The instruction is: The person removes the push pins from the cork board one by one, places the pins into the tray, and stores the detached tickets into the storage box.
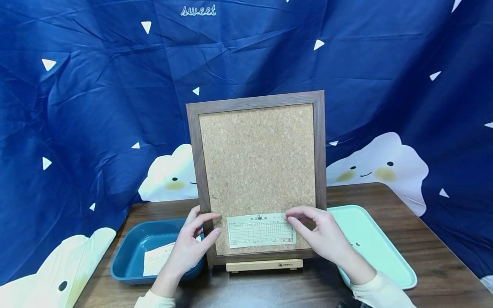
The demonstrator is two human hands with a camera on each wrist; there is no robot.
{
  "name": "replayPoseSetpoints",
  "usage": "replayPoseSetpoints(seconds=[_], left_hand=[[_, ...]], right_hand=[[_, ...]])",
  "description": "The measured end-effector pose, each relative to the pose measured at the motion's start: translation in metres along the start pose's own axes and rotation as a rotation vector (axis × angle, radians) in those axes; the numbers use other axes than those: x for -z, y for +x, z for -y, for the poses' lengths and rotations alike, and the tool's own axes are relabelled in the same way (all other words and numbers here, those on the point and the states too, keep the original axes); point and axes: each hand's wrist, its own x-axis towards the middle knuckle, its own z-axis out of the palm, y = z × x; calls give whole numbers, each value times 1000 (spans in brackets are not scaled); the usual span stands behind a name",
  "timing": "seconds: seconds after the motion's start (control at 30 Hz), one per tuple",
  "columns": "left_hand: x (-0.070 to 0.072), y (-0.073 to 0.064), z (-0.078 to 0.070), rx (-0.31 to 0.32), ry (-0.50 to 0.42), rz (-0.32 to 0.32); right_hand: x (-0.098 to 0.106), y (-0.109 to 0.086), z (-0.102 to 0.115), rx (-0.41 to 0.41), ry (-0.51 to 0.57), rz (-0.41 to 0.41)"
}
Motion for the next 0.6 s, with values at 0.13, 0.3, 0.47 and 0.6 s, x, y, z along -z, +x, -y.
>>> replayPoseSetpoints(seconds=[0.13,0.3,0.47,0.6], left_hand=[[-2,1,0,-12,4,7],[-4,1,1,-14,8,19],[-6,3,0,-36,31,23],[-7,3,0,-24,30,26]], right_hand=[[-3,1,1,7,-17,1],[-5,2,3,0,-25,6],[-7,3,2,2,-15,15],[-7,3,2,1,-33,19]])
